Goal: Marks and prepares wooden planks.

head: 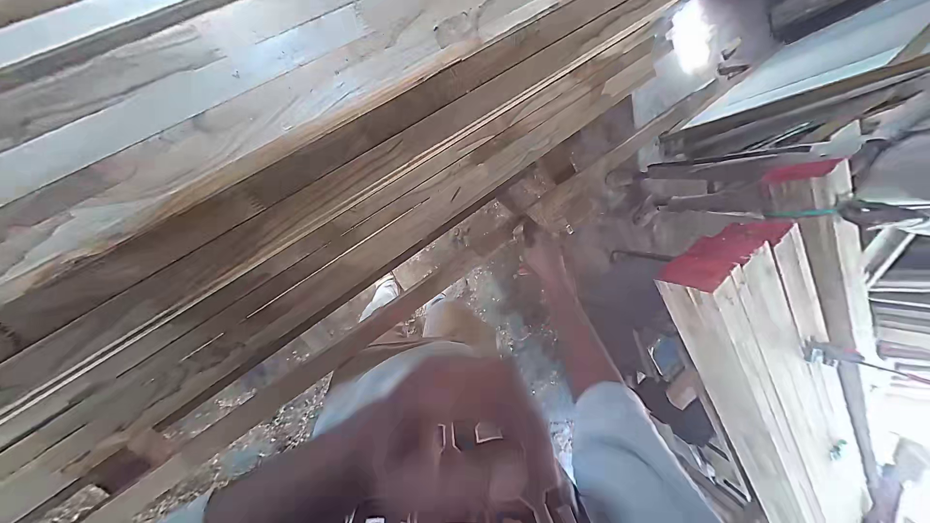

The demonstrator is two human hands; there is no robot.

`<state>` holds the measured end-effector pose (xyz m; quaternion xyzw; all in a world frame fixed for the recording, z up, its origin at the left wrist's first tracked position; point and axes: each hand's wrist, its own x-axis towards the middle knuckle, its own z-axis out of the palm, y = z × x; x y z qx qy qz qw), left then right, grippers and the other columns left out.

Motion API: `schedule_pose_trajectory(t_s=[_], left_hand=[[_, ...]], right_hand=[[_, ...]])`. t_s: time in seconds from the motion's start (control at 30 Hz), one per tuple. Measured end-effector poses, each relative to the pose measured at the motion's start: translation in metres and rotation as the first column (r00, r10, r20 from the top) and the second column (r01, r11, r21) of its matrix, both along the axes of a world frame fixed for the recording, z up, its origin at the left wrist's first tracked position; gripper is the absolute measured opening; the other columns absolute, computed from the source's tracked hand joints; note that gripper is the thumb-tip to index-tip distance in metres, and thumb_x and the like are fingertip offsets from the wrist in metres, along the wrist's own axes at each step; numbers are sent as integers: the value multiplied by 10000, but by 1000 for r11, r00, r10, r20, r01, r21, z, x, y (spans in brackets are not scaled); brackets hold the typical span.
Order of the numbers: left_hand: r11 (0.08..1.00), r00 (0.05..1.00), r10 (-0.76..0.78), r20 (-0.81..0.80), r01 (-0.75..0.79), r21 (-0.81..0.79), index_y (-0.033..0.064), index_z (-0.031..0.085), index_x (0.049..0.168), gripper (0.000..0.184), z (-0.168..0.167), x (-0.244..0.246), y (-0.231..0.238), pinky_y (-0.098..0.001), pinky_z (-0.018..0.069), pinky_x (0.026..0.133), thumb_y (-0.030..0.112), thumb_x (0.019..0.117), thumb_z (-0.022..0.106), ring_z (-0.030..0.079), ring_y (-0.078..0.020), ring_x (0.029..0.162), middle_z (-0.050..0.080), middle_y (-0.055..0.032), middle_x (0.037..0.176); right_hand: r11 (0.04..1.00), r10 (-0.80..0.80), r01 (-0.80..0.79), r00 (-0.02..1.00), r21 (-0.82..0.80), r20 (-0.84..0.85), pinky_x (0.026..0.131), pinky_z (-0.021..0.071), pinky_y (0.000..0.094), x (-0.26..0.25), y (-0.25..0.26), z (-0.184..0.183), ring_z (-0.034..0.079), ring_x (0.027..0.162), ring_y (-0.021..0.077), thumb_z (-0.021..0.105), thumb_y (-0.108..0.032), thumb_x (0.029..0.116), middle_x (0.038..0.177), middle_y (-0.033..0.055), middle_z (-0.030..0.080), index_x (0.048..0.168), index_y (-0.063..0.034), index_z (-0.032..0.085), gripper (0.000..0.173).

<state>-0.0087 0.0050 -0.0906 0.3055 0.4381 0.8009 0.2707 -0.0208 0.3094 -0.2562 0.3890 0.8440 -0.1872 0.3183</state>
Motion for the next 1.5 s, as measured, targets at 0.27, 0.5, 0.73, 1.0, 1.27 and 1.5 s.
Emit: schedule_pose_trajectory(t_s=[0.27, 0.5, 0.73, 1.0, 1.27, 1.5], left_hand=[[82, 946, -324, -13, 15, -996, 116, 296, 1615, 885, -253, 9, -5, -636, 419, 1075, 455, 908, 707, 480, -430, 1373, 432, -207, 1560], [224, 914, -228, 336, 385, -895, 61, 582, 1322, 685, -280, -12, -14, -583, 524, 935, 602, 913, 678, 660, -340, 1072, 682, -185, 1127], [302, 795, -80, 602, 595, -745, 95, 621, 1257, 537, -277, -20, -20, -333, 523, 619, 570, 1031, 511, 580, -139, 650, 622, -51, 855], [98, 930, -229, 289, 317, -943, 95, 607, 1313, 653, -277, -11, -15, -576, 557, 888, 514, 851, 803, 703, -335, 963, 705, -187, 1083], [-109, 942, -290, 170, 144, -984, 93, 592, 1326, 550, -264, 2, -3, -650, 516, 918, 409, 880, 650, 656, -417, 1125, 685, -223, 1167], [-108, 948, -271, 167, 142, -984, 108, 595, 1332, 554, -262, 4, -3, -646, 516, 917, 399, 867, 668, 658, -408, 1132, 691, -206, 1172]], right_hand=[[983, 86, -58, 983, -172, 164, 974, 528, 535, 32, -84, 23, 668, 1132, 327, 567, -172, 982, 1261, 195, 663, 1357, -59, 605, 393], [750, -607, 508, 783, -424, -135, 664, 650, 391, 92, -33, 11, 739, 759, 250, 507, -135, 1079, 1237, 238, 626, 1567, -76, 370, 510], [982, -151, 84, 891, -171, -428, 902, 622, 427, 70, 12, -33, 707, 1081, 292, 512, -109, 1052, 1414, 235, 562, 1554, -59, 410, 515], [949, 274, -271, 962, 158, 3, 907, 566, 568, 60, 31, -39, 645, 1150, 431, 549, -163, 1012, 1515, 272, 435, 1625, -275, 308, 668], [999, -9, 0, 976, -37, -217, 915, 562, 601, 12, 57, -16, 689, 1075, 423, 616, -181, 989, 1286, 276, 633, 1498, -63, 461, 545], [984, 18, -30, 998, -177, -68, 951, 572, 496, 38, -9, 6, 702, 1082, 325, 587, -173, 1004, 1283, 223, 646, 1485, -44, 467, 513]])
